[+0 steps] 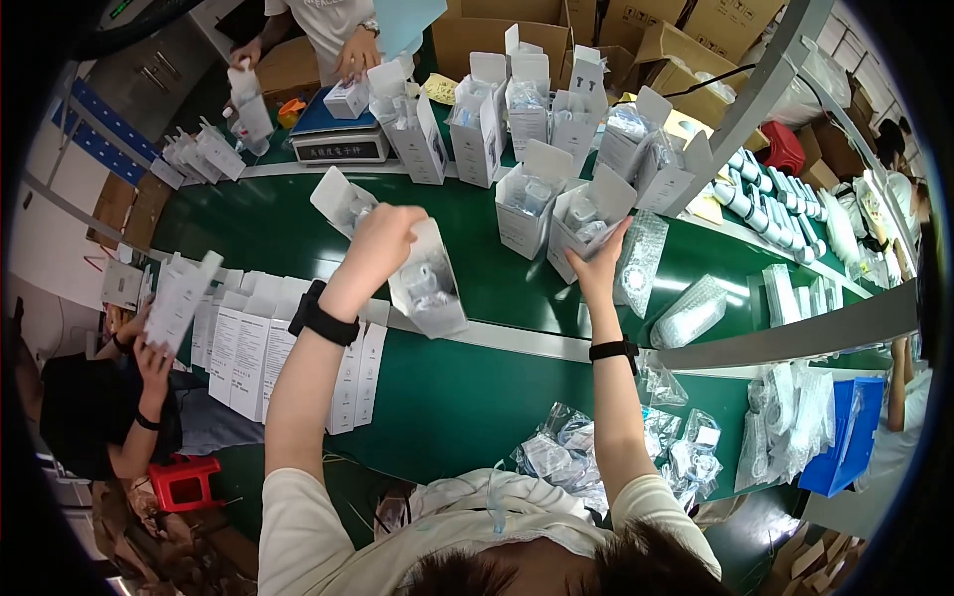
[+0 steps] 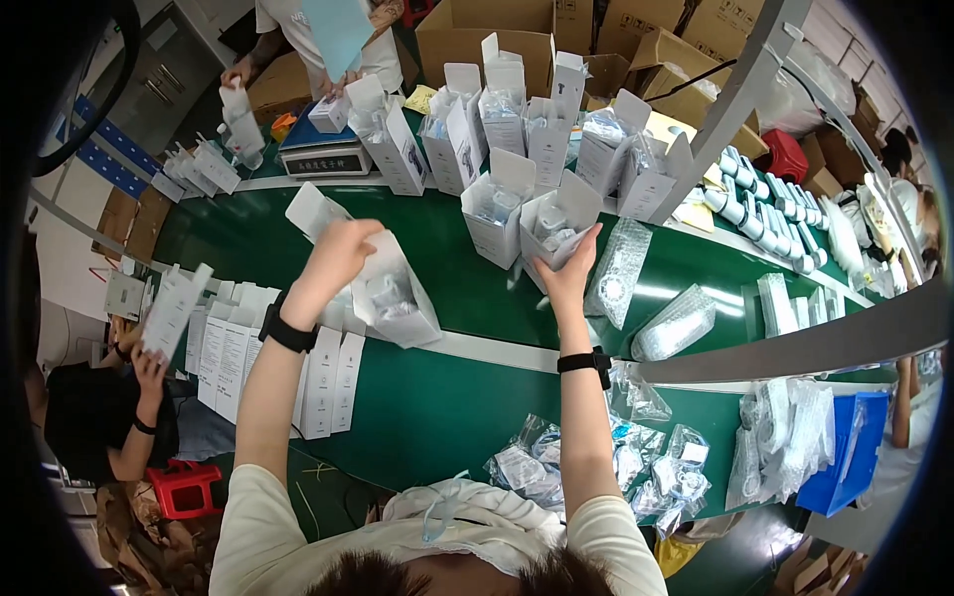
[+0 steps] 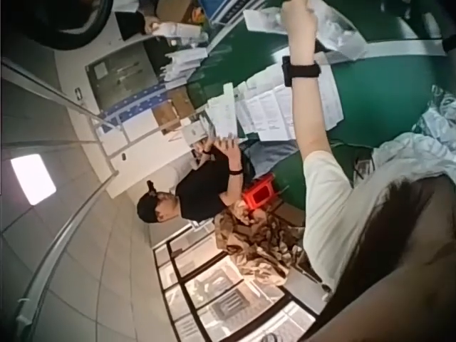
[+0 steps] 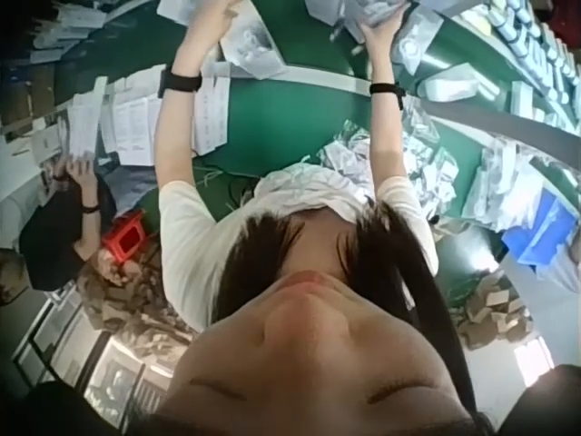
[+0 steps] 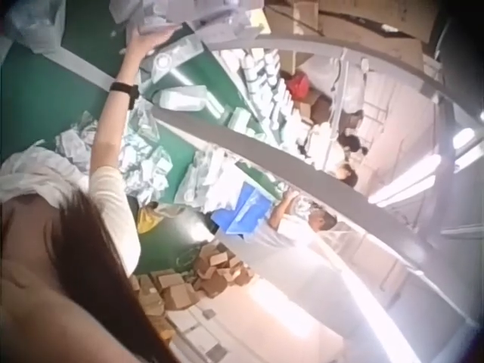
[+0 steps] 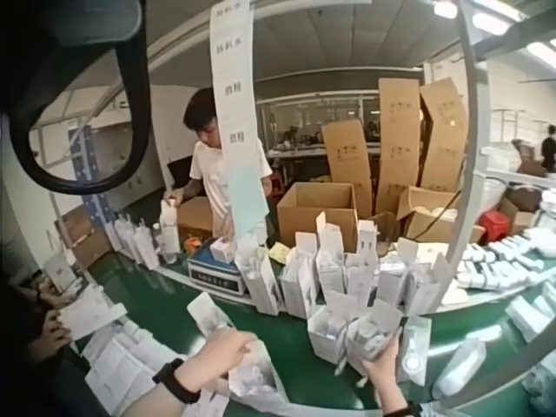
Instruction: The person packages items by hand, picking up a box, inserting a bubble-wrapped object and a small plastic bag, and closing the box. They repeat this process for several more items, placing each finished box on the table.
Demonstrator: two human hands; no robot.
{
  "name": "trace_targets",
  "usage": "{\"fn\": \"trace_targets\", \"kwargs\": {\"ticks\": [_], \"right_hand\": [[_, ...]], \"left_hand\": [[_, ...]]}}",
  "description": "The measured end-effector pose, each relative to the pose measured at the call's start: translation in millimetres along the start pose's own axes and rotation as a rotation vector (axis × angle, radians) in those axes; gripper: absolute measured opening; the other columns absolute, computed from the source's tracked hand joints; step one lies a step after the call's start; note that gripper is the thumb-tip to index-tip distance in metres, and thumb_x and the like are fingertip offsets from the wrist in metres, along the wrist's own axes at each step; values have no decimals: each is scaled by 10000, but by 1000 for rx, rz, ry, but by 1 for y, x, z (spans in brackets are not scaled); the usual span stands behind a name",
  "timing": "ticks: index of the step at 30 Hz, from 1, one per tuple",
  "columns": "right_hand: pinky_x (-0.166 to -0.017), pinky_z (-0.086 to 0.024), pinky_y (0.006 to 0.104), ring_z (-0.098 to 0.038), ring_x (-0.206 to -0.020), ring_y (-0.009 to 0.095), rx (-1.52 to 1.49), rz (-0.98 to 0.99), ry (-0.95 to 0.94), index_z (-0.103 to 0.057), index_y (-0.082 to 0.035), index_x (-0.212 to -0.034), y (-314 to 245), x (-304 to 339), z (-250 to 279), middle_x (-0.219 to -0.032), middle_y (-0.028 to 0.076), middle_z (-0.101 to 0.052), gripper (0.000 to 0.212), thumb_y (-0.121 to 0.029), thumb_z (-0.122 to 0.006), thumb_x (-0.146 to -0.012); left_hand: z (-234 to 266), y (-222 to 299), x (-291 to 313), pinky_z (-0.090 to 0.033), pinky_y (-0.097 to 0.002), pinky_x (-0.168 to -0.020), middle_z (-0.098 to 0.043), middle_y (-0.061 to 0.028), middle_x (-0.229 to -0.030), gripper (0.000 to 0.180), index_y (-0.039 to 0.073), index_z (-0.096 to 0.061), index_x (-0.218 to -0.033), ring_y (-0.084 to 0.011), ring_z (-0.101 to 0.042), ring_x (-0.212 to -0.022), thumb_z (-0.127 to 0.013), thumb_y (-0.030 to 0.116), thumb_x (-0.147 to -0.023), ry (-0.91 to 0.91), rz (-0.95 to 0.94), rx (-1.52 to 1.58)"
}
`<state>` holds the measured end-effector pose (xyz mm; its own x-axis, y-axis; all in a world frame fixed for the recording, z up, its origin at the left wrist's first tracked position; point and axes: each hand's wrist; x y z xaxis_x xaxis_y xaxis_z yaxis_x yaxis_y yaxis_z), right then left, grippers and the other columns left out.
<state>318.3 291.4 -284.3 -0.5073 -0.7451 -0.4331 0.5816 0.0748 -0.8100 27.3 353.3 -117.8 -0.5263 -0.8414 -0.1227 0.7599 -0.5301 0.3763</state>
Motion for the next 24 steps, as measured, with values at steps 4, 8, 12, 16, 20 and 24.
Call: {"fn": "trace_targets", "kwargs": {"ticks": [4, 8, 12, 16, 20, 24], "right_hand": [[-995, -276, 393, -276, -1232, 322, 162, 118, 100, -92, -71, -1379, -44, 53, 1, -1346, 182, -267, 957, -47, -691, -632], [-946, -330, 384, -359, -1166, 292, -143, 138, -117, -315, -41, -1279, -82, 125, -8, -1271, 148, -368, 687, -13, -638, -673], [-971, -300, 383, -337, -1155, 344, -400, 91, -639, -337, -21, -1260, -141, 179, -62, -1218, 181, -380, 650, -114, -661, -704], [-997, -264, 385, -301, -1194, 349, -479, 3, -739, -320, -24, -1290, -165, 211, -130, -1272, 206, -342, 633, -240, -618, -775], [-1023, -220, 388, -252, -1236, 351, -510, -124, -830, -301, -24, -1312, -184, 237, -156, -1330, 222, -284, 624, -303, -565, -820], [-1038, -189, 384, -221, -1262, 340, -572, -223, -858, -270, -23, -1327, -192, 245, -155, -1364, 218, -245, 625, -307, -538, -839]], "left_hand": [[-3, -54, -22, -461, -375, -752, -612, -202, -843, 265, 7, -613, -945, -344, -584, -855, -600, 10, -681, 213, 109, -10], [-9, -64, -27, -438, -384, -802, -557, -233, -1016, 360, -18, -550, -1048, -371, -534, -945, -613, 63, -703, 206, 186, -13], [43, -12, 33, -380, -355, -916, -430, -284, -1206, 576, -83, -401, -1197, -395, -422, -1121, -635, 169, -735, 256, 201, -295], [61, 1, 141, -261, -523, -971, -320, -249, -1307, 653, -52, -373, -1235, -378, -266, -1243, -641, 290, -747, 263, 358, -407], [19, -26, 208, -186, -610, -961, -214, -215, -1383, 674, -31, -295, -1300, -371, -153, -1299, -621, 230, -771, -85, 614, -506], [-8, -42, 224, -124, -671, -938, -140, -168, -1425, 697, 21, -232, -1344, -353, -119, -1316, -601, 137, -765, -4, 516, -624]]}}
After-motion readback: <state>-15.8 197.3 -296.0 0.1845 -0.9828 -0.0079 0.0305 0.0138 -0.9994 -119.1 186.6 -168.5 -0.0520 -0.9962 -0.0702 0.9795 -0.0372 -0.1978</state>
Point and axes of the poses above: each hand's wrist, its own x-axis away from the middle knuckle, its own z-axis out of the back of the hand, y = z × x
